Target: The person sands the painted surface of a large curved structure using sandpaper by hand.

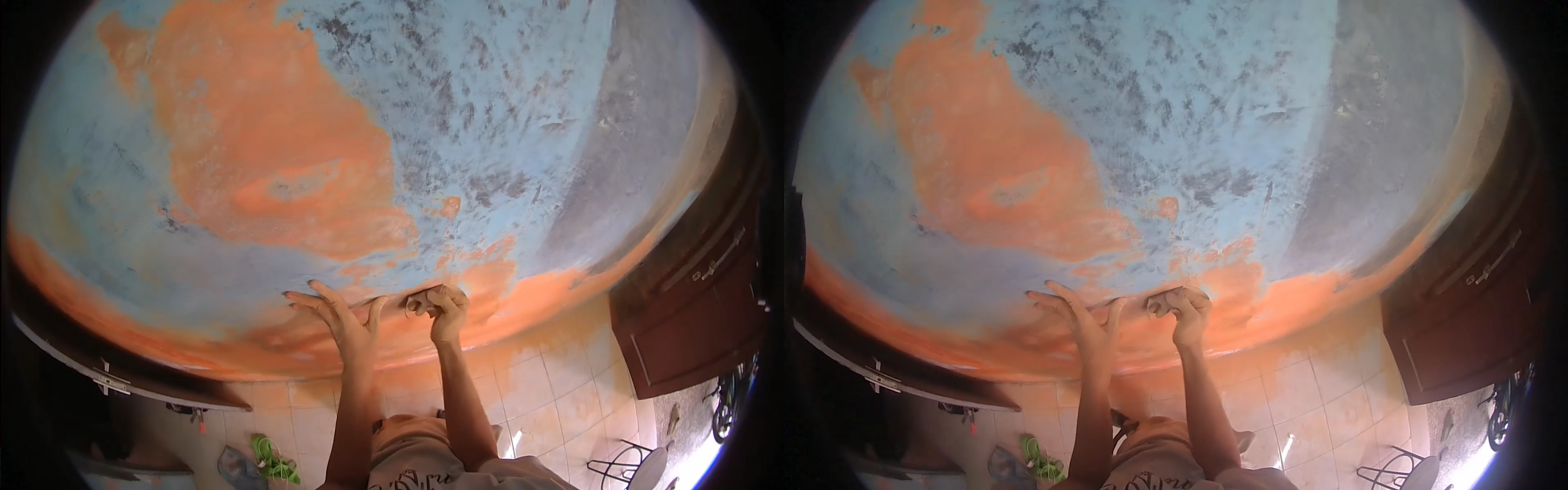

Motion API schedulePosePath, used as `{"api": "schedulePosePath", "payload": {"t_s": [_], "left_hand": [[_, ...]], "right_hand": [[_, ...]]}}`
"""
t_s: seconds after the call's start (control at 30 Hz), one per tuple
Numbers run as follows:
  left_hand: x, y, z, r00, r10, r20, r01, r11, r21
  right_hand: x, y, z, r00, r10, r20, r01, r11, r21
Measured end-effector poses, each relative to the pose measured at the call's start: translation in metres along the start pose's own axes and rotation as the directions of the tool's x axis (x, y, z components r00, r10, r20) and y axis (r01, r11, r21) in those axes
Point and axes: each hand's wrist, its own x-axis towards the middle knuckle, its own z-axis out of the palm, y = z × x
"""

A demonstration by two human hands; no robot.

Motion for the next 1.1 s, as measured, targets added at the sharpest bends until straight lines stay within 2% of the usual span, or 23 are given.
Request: {"api": "schedulePosePath", "payload": {"t_s": [0.03,0.1,0.2,0.27,0.33,0.37,0.4,0.43,0.47,0.5,0.53,0.6,0.67,0.7,0.73,0.77,0.8,0.87,0.9,0.93,0.97,1.07,1.1], "left_hand": [[-0.002,-0.001,-0.002,1.000,-0.004,0.003,0.004,1.000,0.002],[0.000,-0.001,0.000,0.998,0.053,-0.045,-0.054,0.998,-0.013],[-0.003,-0.010,-0.009,0.997,0.080,-0.006,-0.080,0.996,-0.041],[-0.005,-0.010,-0.014,0.998,0.047,0.040,-0.046,0.999,-0.027],[-0.008,-0.012,-0.019,0.997,-0.011,0.076,0.011,1.000,0.001],[-0.007,-0.012,-0.016,0.998,0.029,0.047,-0.029,1.000,0.003],[-0.007,-0.012,-0.013,0.997,0.071,0.020,-0.071,0.997,0.003],[-0.008,-0.014,-0.011,0.998,0.068,0.017,-0.068,0.998,0.000],[-0.007,-0.016,-0.010,0.996,0.084,0.005,-0.084,0.996,-0.005],[-0.005,-0.017,-0.010,0.994,0.107,-0.007,-0.107,0.994,-0.008],[-0.002,-0.017,-0.010,0.993,0.119,-0.009,-0.119,0.993,-0.010],[-0.007,-0.020,-0.016,0.995,0.089,0.049,-0.090,0.996,0.019],[-0.008,-0.021,-0.013,0.996,0.087,0.027,-0.087,0.996,0.003],[-0.008,-0.020,-0.010,0.994,0.106,0.014,-0.106,0.994,-0.023],[-0.006,-0.021,-0.006,0.994,0.109,0.009,-0.108,0.994,-0.030],[-0.007,-0.023,-0.005,0.995,0.098,0.003,-0.098,0.995,-0.019],[-0.008,-0.023,-0.005,0.996,0.090,0.003,-0.090,0.996,-0.009],[-0.010,-0.022,-0.006,0.995,0.099,0.011,-0.099,0.995,0.004],[-0.008,-0.022,-0.007,0.996,0.094,0.000,-0.094,0.995,0.027],[-0.006,-0.021,-0.006,0.996,0.093,-0.012,-0.092,0.995,0.029],[-0.008,-0.021,-0.008,0.996,0.090,0.001,-0.090,0.996,0.004],[-0.009,-0.021,-0.009,0.997,0.073,-0.010,-0.073,0.997,-0.014],[-0.009,-0.020,-0.006,0.996,0.084,-0.014,-0.085,0.996,-0.014]], "right_hand": [[-0.004,0.003,0.004,1.000,0.004,-0.003,-0.004,1.000,-0.002],[-0.004,0.006,0.008,0.980,-0.073,0.186,0.118,0.963,-0.242],[0.000,-0.004,0.003,0.963,-0.079,0.257,0.177,0.906,-0.385],[0.007,-0.007,-0.006,0.970,-0.146,0.194,0.200,0.933,-0.298],[0.005,-0.004,0.000,0.980,-0.194,0.041,0.195,0.980,-0.031],[-0.004,0.005,0.007,0.974,-0.224,-0.041,0.213,0.961,-0.177],[-0.006,0.013,0.008,0.975,-0.218,-0.030,0.209,0.961,-0.181],[-0.006,0.022,0.006,0.920,-0.318,0.228,0.387,0.828,-0.406],[-0.005,0.028,0.004,0.812,-0.330,0.482,0.572,0.614,-0.544],[-0.004,0.019,0.002,0.818,-0.295,0.493,0.552,0.643,-0.531],[0.000,0.005,0.002,0.815,-0.307,0.492,0.559,0.641,-0.526],[0.004,-0.019,0.000,0.981,-0.192,-0.006,0.185,0.954,-0.237],[0.006,-0.010,-0.011,0.985,-0.173,0.028,0.175,0.960,-0.217],[0.002,0.006,-0.015,0.931,-0.345,0.122,0.358,0.786,-0.505],[0.001,0.007,-0.005,0.841,-0.472,0.263,0.500,0.493,-0.712],[0.001,0.002,0.001,0.726,-0.471,0.500,0.673,0.339,-0.658],[-0.002,0.009,0.002,0.727,-0.478,0.493,0.669,0.331,-0.665],[-0.004,0.024,-0.001,0.793,-0.372,0.482,0.607,0.431,-0.667],[0.003,-0.007,0.003,0.701,-0.478,0.529,0.705,0.352,-0.616],[0.007,-0.018,-0.003,0.859,-0.430,0.278,0.511,0.689,-0.514],[0.010,-0.026,-0.009,0.966,-0.255,0.051,0.258,0.920,-0.294],[0.018,-0.002,-0.020,0.896,-0.411,-0.169,0.320,0.860,-0.398],[0.016,0.014,-0.017,0.752,-0.643,0.146,0.581,0.541,-0.609]]}}
